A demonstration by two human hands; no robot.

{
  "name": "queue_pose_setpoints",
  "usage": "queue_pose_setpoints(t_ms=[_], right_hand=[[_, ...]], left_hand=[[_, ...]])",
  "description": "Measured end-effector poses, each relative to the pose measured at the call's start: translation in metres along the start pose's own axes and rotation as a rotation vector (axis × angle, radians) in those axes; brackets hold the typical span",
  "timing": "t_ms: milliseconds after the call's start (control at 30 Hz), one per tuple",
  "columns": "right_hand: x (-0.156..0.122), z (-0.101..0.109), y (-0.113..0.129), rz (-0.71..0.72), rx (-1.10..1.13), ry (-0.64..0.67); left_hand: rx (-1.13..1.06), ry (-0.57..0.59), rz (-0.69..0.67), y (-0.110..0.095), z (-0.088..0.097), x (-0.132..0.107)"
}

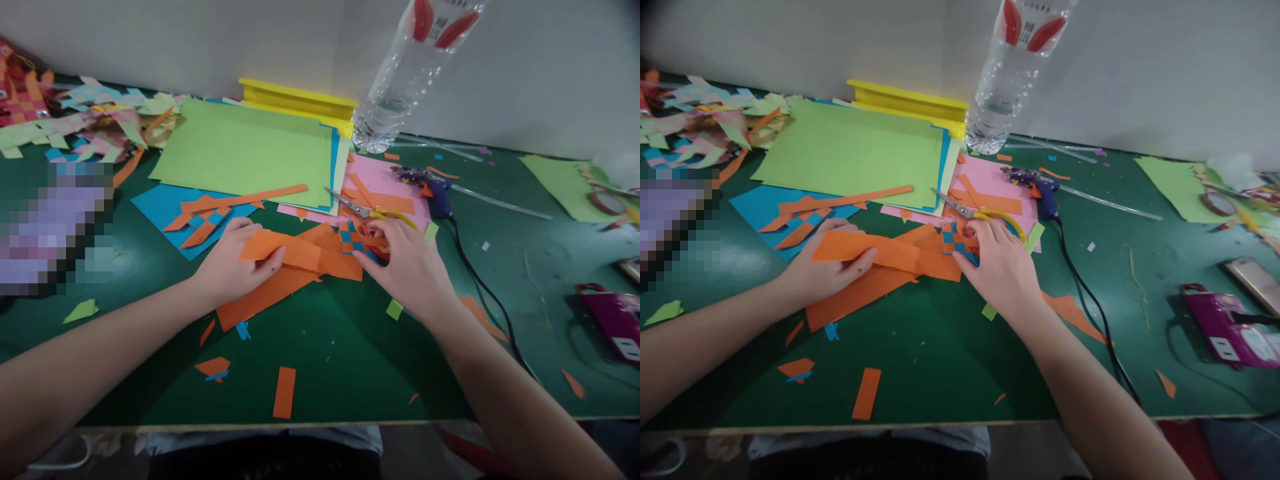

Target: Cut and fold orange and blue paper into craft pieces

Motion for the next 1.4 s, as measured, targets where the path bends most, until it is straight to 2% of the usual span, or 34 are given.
queue_pose_setpoints(t_ms=[167, 300, 500, 767, 900, 967, 1100, 1200, 1300, 1400], right_hand=[[0.000, 0.002, -0.006, 0.041, -0.030, -0.057], [0.002, 0.004, -0.010, 0.059, 0.021, -0.109], [0.005, 0.010, -0.010, 0.012, 0.153, -0.224], [0.003, 0.012, -0.004, 0.057, 0.233, -0.299], [0.003, 0.014, -0.004, 0.008, 0.292, -0.290], [0.004, 0.017, -0.003, 0.022, 0.363, -0.246], [0.002, 0.021, 0.000, 0.131, 0.656, -0.001], [0.002, 0.023, -0.004, 0.020, 0.777, 0.072], [0.005, 0.022, -0.013, -0.129, 0.669, -0.029], [0.012, 0.021, -0.027, -0.190, 0.669, -0.149]], left_hand=[[-0.077, 0.055, 0.054, 0.001, -0.001, 0.001], [-0.056, 0.085, -0.003, -0.001, -0.001, 0.001], [-0.034, 0.072, -0.034, -0.002, -0.001, 0.001], [-0.058, 0.066, -0.027, -0.004, 0.000, 0.001], [-0.044, 0.061, -0.033, -0.003, 0.000, 0.001], [-0.040, 0.057, -0.037, -0.004, 0.000, 0.001], [-0.032, 0.072, -0.036, -0.004, -0.001, 0.002], [-0.030, 0.078, -0.036, -0.004, 0.000, 0.001], [-0.036, 0.086, -0.031, -0.004, -0.001, 0.001], [-0.027, 0.091, -0.034, -0.003, -0.001, 0.001]])
Point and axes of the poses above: each hand's wrist, its own x-axis towards the middle knuckle, its own z-axis out of the back of the hand, y = z × x, the point moved 3 cm from there along x, towards the middle knuckle, and after that the axes turned 9 degrees about -z, right-handed, at the moved point
